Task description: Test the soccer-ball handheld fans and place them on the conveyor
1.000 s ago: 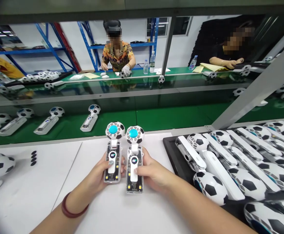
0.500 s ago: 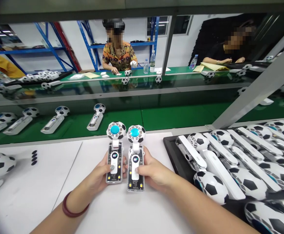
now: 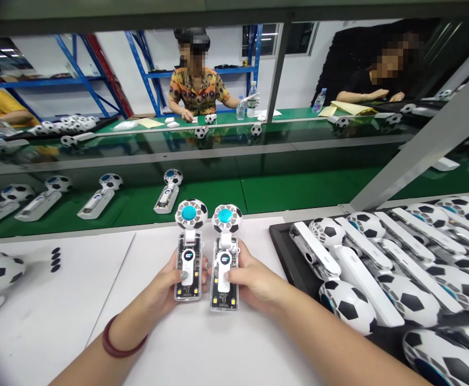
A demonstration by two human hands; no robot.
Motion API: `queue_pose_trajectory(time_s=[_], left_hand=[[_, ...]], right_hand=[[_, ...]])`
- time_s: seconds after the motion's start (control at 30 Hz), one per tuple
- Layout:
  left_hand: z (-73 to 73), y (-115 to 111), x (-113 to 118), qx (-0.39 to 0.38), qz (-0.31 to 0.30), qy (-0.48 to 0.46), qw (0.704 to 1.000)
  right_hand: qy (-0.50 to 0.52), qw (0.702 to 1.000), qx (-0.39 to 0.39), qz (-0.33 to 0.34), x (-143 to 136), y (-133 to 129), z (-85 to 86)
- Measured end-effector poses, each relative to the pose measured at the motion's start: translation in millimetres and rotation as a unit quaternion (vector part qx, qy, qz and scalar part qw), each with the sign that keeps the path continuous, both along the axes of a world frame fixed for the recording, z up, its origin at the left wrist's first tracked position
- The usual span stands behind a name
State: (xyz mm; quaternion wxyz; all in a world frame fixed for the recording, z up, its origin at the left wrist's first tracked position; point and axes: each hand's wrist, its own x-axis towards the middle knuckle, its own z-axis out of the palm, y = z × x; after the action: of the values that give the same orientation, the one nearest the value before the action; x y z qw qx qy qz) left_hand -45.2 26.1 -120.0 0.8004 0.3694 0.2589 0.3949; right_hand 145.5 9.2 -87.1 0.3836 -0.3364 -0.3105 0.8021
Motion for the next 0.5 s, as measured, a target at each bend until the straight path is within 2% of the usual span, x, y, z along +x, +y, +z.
queue_pose_trajectory(time_s=[0.33, 0.5], left_hand=[[1.4, -0.5, 0.0, -0.014, 0.01, 0.012, 1.0], [0.5, -1.3, -0.3, -0.007, 0.014, 0.016, 1.0]], right_hand=[[0.023, 1.0, -0.006, 0.004, -2.0, 1.5, 3.0], [-0.001, 1.0, -0.001, -0.004, -2.6, 1.4, 4.9]])
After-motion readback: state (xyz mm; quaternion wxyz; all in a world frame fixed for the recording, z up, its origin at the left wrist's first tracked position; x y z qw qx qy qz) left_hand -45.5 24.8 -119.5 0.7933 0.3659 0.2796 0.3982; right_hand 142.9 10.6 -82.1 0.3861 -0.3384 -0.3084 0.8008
